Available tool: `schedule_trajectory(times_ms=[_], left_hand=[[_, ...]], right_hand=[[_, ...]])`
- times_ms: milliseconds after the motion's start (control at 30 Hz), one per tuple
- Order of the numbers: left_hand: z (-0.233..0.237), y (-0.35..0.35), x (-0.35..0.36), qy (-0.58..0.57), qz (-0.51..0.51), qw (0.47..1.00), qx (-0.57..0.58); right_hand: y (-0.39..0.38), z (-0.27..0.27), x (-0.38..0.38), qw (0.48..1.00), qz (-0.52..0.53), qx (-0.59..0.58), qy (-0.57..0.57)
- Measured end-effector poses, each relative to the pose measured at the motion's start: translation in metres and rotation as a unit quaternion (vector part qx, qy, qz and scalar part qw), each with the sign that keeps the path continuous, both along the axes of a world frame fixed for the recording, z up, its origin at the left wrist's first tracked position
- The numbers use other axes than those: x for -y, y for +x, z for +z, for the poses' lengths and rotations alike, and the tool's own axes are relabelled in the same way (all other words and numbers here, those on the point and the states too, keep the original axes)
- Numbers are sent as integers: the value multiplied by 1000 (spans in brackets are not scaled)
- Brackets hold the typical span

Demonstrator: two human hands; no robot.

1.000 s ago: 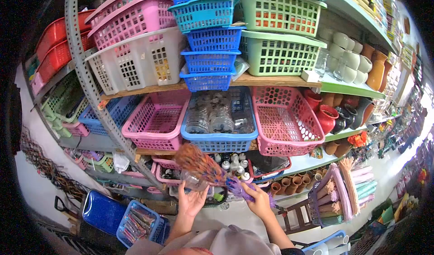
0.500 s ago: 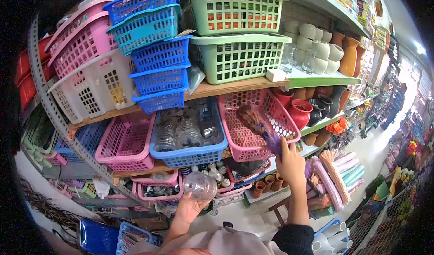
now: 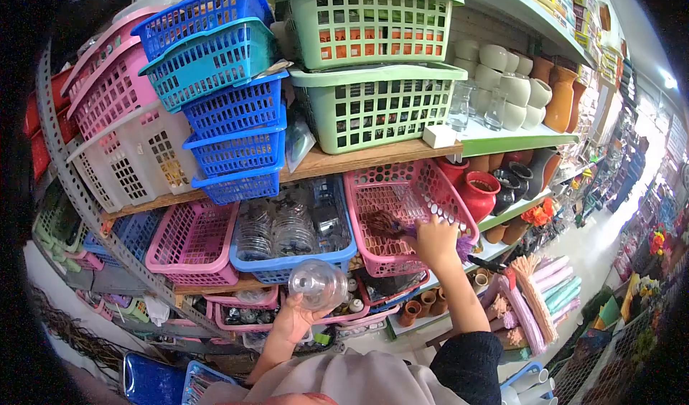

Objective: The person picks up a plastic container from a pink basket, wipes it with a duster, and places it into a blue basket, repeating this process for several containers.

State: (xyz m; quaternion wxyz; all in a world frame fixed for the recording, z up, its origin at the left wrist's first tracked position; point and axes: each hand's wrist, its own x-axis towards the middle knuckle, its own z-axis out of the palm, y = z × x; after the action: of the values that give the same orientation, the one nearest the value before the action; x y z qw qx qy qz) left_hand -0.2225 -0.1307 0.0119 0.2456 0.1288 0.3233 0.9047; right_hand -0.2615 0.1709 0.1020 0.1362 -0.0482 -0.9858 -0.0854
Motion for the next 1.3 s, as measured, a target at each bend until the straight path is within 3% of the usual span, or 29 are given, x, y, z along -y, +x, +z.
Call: schedule_trajectory(times_ms=[33, 100, 167, 200, 233, 300, 367, 400, 433, 467, 500, 533, 567, 633, 733, 767, 833, 1033, 1133, 1267, 1300], left_hand=[[4, -5, -1, 11, -17, 1000, -17], [13, -16, -4, 9, -23, 999, -36], [20, -28, -8, 5, -33, 998, -52], [20, -37, -11, -17, -23, 998, -57], [32, -44, -16, -38, -14, 997, -62], [53, -52, -24, -48, -28, 993, -104], [58, -65, -28, -124, 0, 983, -132], [72, -64, -27, -250, 40, 951, -177], [80, -73, -22, -250, 43, 951, -179], [87, -84, -15, -422, 109, 802, -408], [91, -94, -11, -550, 164, 568, -590], [91, -102, -12, -516, 179, 591, -593], [94, -110, -13, -516, 182, 591, -593], [108, -126, -18, -668, 47, 460, -583], [98, -166, -38, -750, -71, 278, -596], [93, -179, -49, -750, -71, 280, -595], [85, -202, -66, -804, -206, 167, -532], [69, -239, -73, -815, -203, 195, -506], [65, -251, -72, -821, -201, 213, -490], [75, -266, -62, -852, -167, 162, -468], [81, -266, -57, -860, -159, 208, -437]], right_hand=[[6, 8, 11, 997, 21, -80, -7], [13, 30, 29, 960, 208, -25, -186], [1, 32, 37, 826, 459, 32, -326], [-8, 26, 40, 759, 524, 95, -375], [-9, 25, 48, 720, 529, 120, -433], [-5, 26, 68, 711, 489, 67, -501], [-12, 35, 66, 726, 469, 54, -500], [-16, 40, 65, 742, 447, 40, -499], [-22, 41, 60, 739, 458, 2, -494], [-30, 40, 52, 744, 466, -14, -479], [-36, 40, 46, 749, 473, -30, -464], [-35, 46, 42, 783, 452, -61, -424], [-37, 48, 40, 783, 454, -60, -422], [-40, 49, 38, 822, 409, -122, -376], [-47, 50, 43, 888, 306, -100, -329], [-49, 49, 46, 915, 245, -82, -309], [-63, 39, 46, 910, 261, -101, -306], [-91, 29, 56, 888, 307, -104, -327], [-101, 30, 60, 902, 309, 15, -301], [-132, 3, 70, 948, 263, 16, -179], [-131, 6, 76, 947, 264, 17, -180]])
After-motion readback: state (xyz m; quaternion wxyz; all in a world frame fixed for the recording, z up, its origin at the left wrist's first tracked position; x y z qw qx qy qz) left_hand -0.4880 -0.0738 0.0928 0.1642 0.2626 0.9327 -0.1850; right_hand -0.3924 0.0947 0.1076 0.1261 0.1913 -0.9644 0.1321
